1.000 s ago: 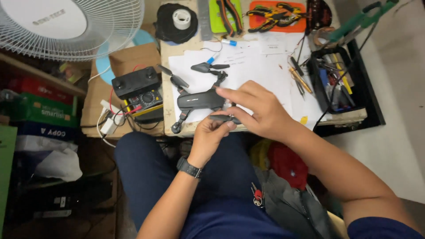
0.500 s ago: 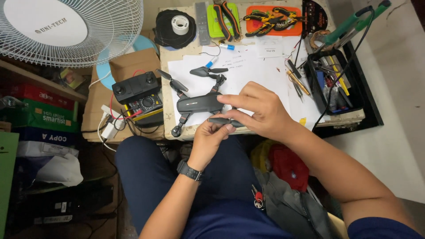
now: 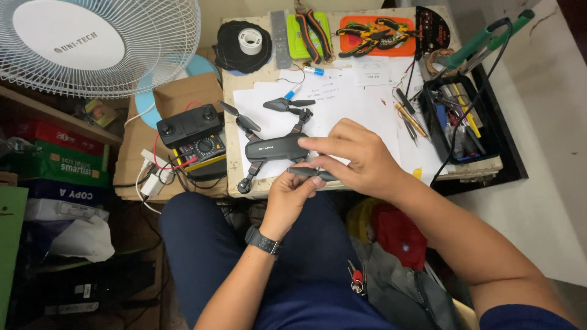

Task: The person attaches propellers to a small black drone, rotating each propeller to align and secure it onto the motor mounts. The person then picks up a folded instruction sheet and unfolds it to view diagrams.

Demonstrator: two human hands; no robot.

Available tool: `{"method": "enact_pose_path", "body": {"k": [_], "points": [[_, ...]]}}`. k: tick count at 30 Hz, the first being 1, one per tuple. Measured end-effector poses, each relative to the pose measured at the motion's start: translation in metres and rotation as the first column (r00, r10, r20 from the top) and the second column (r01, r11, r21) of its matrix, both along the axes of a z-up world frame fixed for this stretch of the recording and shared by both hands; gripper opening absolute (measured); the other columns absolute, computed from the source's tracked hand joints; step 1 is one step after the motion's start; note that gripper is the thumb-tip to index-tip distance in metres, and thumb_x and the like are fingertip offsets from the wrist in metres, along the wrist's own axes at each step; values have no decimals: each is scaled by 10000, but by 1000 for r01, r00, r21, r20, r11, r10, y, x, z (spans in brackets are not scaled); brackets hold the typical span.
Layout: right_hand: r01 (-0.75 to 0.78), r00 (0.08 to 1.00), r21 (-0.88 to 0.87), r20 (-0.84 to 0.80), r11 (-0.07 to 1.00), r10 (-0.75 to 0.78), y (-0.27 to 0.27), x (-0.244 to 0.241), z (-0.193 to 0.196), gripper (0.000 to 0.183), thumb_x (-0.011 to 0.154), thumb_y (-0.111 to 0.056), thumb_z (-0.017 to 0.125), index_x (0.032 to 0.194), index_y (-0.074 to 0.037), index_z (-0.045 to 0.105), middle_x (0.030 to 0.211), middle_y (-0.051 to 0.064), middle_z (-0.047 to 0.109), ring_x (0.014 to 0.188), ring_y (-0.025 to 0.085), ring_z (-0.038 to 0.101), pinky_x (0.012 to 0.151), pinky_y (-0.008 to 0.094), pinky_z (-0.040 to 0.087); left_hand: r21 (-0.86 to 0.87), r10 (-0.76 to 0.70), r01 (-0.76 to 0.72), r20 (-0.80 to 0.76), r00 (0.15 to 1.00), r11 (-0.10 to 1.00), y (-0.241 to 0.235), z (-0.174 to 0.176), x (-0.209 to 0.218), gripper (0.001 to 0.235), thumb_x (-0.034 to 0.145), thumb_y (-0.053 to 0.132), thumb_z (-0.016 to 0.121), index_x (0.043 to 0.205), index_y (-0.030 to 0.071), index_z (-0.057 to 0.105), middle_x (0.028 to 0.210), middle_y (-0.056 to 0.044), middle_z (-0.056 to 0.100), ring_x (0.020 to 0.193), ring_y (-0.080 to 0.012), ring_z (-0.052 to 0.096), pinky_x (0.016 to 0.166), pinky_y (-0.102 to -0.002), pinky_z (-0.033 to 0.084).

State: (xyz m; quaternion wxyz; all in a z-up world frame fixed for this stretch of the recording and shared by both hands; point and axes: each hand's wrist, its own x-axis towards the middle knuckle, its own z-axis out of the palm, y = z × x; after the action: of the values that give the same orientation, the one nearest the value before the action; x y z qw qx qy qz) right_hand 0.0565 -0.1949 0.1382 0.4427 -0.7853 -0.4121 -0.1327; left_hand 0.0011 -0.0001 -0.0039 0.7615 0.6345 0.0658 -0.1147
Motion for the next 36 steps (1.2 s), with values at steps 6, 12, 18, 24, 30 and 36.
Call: {"method": "enact_pose_path", "body": {"k": [6, 12, 18, 24, 30, 36], "points": [[-53, 992, 51, -113, 997, 58, 5, -4, 16, 495, 1117, 56, 668, 1602, -33, 705, 1091, 151, 824, 999, 350, 800, 907, 468, 663, -31, 13, -13, -14, 1000, 999, -1, -4, 0, 380, 1036, 146, 902, 1395, 72, 804, 1143, -160, 907, 1063, -233, 879, 874, -305, 715], [-36, 999, 49, -4, 998, 36, 9, -3, 16, 398, 1159, -92, 701, 1553, -59, 747, 1162, 145, 817, 1037, 370, 784, 933, 486, 651, -36, 22, -23, -28, 999, 999, -2, 2, -1, 372, 1033, 128, 893, 1392, 72, 808, 1149, -137, 908, 1066, -206, 862, 885, -291, 704], [-8, 1000, 57, 9, 998, 7, 2, 3, -3, 417, 1078, -94, 830, 1495, -99, 814, 1003, 69, 776, 915, 249, 735, 868, 402, 638, -4, 14, -14, -25, 1000, 1000, 0, 6, 0, 371, 1034, 122, 890, 1399, 92, 831, 1117, -145, 916, 1033, -206, 871, 868, -299, 715], [-30, 998, 53, -59, 998, 33, 5, -1, 5, 451, 1100, -48, 768, 1549, -92, 765, 1053, 102, 806, 957, 300, 776, 868, 440, 641, -11, 37, -37, -11, 999, 999, -3, 4, -1, 349, 1021, 113, 900, 1363, 70, 841, 1080, -156, 913, 971, -191, 861, 835, -288, 724], [-71, 995, 59, -67, 996, 74, 11, -2, 12, 472, 1148, -18, 666, 1616, -70, 698, 1128, 143, 808, 1005, 352, 771, 887, 456, 641, -42, 41, -41, -8, 999, 998, -3, 1, -1, 356, 1022, 117, 901, 1368, 70, 834, 1089, -151, 911, 1004, -197, 867, 856, -296, 720], [-16, 999, -4, 31, 1000, 17, 8, 4, -5, 501, 1095, -103, 814, 1591, -99, 742, 993, 93, 719, 903, 261, 703, 854, 401, 621, -18, 34, -34, 1, 999, 999, 0, 5, -2, 330, 1032, 126, 895, 1355, 80, 853, 1084, -127, 918, 995, -192, 872, 848, -294, 720]]}}
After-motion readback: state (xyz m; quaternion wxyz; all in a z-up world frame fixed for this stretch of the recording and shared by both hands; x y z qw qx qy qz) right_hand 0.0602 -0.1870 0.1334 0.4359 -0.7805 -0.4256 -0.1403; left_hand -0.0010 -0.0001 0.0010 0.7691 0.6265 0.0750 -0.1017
